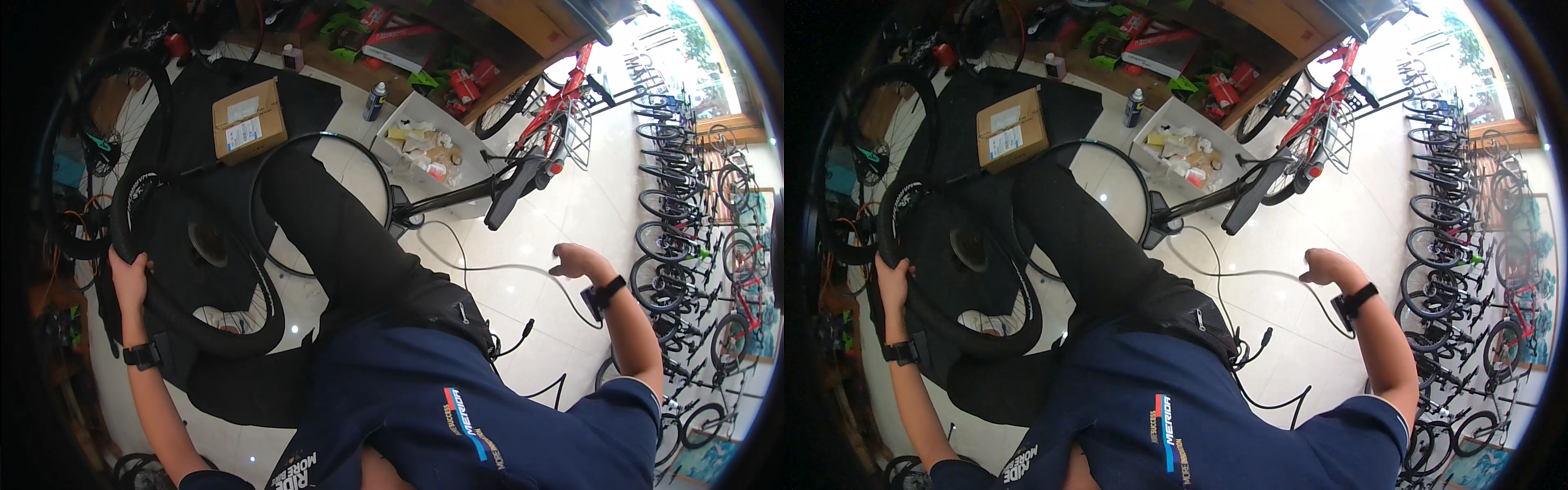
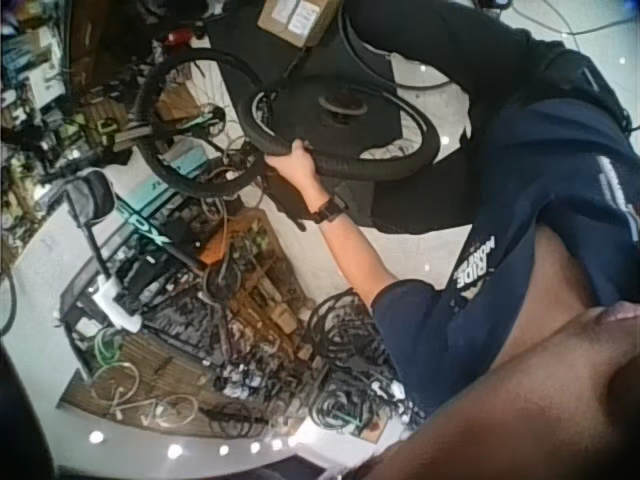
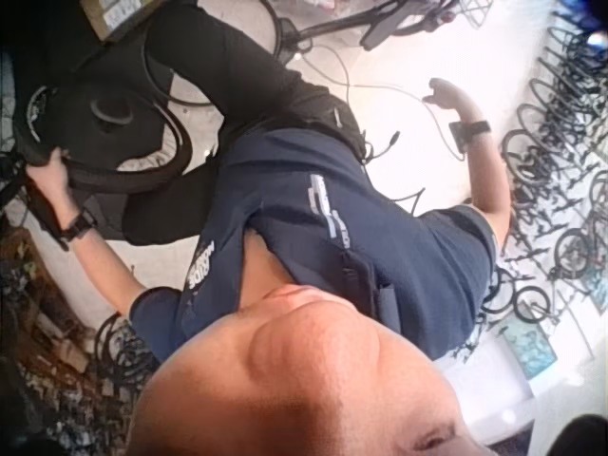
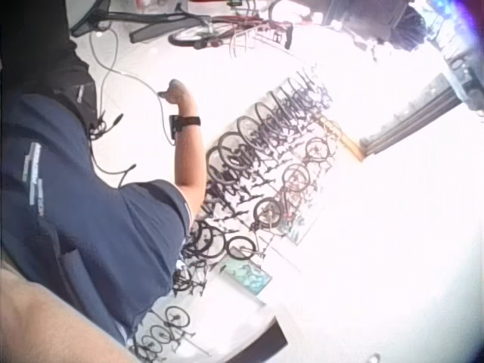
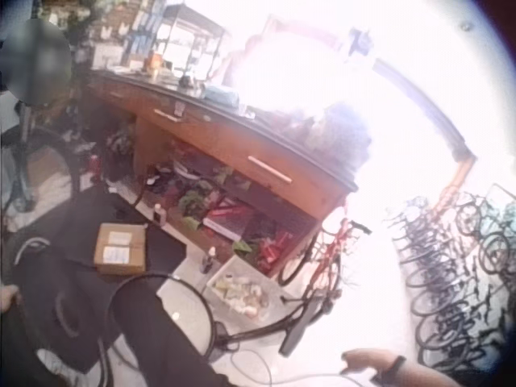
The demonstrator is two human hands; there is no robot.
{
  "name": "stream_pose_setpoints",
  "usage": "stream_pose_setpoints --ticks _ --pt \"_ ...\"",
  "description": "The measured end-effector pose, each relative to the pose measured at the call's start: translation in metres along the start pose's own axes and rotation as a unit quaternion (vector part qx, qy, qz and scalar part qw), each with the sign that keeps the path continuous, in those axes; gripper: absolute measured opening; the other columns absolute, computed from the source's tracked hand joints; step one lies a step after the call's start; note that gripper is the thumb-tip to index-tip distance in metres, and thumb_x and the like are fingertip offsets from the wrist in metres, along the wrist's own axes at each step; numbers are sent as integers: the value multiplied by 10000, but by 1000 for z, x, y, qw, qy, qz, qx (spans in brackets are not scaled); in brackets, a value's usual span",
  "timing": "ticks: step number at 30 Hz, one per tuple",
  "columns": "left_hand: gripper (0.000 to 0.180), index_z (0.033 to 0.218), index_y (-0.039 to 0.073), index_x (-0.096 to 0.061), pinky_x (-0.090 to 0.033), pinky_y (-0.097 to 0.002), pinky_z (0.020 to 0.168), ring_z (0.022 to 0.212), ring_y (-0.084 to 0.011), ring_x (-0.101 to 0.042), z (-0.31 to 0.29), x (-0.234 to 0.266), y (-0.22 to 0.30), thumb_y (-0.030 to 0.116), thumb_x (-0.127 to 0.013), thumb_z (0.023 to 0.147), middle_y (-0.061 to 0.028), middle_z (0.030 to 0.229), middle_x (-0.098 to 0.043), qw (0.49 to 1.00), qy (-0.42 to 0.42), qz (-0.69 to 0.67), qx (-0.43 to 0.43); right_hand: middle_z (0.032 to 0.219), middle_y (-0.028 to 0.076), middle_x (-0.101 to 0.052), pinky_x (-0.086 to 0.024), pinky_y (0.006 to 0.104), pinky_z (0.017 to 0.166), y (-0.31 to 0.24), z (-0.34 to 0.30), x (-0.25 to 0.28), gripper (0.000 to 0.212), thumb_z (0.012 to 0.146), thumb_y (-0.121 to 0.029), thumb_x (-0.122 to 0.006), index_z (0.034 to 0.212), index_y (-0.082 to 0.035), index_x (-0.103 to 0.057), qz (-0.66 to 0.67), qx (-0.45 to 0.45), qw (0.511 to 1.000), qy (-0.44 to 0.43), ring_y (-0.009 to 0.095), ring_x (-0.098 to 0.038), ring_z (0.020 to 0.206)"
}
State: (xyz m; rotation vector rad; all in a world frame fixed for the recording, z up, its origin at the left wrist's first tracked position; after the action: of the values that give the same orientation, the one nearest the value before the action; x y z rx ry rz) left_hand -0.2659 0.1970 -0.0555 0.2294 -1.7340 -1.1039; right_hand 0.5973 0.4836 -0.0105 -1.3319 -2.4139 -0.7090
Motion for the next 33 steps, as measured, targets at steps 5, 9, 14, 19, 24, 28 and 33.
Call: stream_pose_setpoints --ticks 5,9,14,19,24,28,33 --pt "841 1554 -5 -231 -553 -339 658 721 -196 -674 -23 18 3 29 -634 816 -173 938 -682 998 25 11 48 956 111 -678 -549 382 766 -36 20 102 719 919 -634 -623 1304 -29 -566 702 44 699 130 238 -664 843" --pt "904 1571 14 -209 -564 -389 683 744 -290 -712 -33 7 44 22 -629 771 -225 979 -704 998 29 1 50 924 113 -670 -565 424 678 -48 117 107 430 934 -458 -670 1113 -75 -592 860 85 483 143 278 -659 761" --pt "892 1558 -11 -211 -568 -411 730 837 -328 -718 -38 16 35 29 -637 774 -258 1057 -686 997 46 17 57 776 197 -633 -566 449 586 -46 118 118 352 902 -171 -657 1114 49 -483 882 53 399 244 314 -654 651" --pt "905 1547 -27 -207 -532 -436 908 1055 -422 -672 -52 31 27 58 -663 770 -301 1149 -666 996 48 26 67 816 133 -554 -554 490 534 -48 87 105 342 888 -191 -683 1099 -3 -491 877 19 377 298 308 -634 588" --pt "903 1538 -19 -226 -516 -463 949 1108 -457 -641 -45 31 15 91 -677 763 -319 1178 -653 997 60 34 33 754 125 -615 -557 401 535 -47 -1 142 226 926 -202 -683 1026 -52 -548 855 148 392 307 251 -631 583" --pt "868 1517 -30 -263 -498 -516 975 1138 -494 -604 -34 14 5 185 -668 780 -361 1199 -623 996 75 37 2 710 44 -597 -550 345 554 -42 -75 193 200 930 -254 -704 939 -105 -570 785 183 504 309 210 -652 610" --pt "877 1503 -51 -281 -513 -478 941 1098 -471 -639 -65 35 5 179 -689 763 -343 1146 -656 995 82 61 17 711 64 -608 -575 312 606 -145 -164 259 283 896 -300 -740 894 -62 -586 710 242 602 274 180 -624 592"
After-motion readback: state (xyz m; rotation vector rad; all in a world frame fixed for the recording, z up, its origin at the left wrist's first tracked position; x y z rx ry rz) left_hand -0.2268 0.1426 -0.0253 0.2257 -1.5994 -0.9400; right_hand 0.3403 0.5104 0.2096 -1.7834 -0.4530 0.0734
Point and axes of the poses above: each hand's wrist, its own z-axis towards the middle knuckle, its own x-axis out of the back of the hand, y = z × x, the point moved 8 cm from there along z, towards the middle knuckle
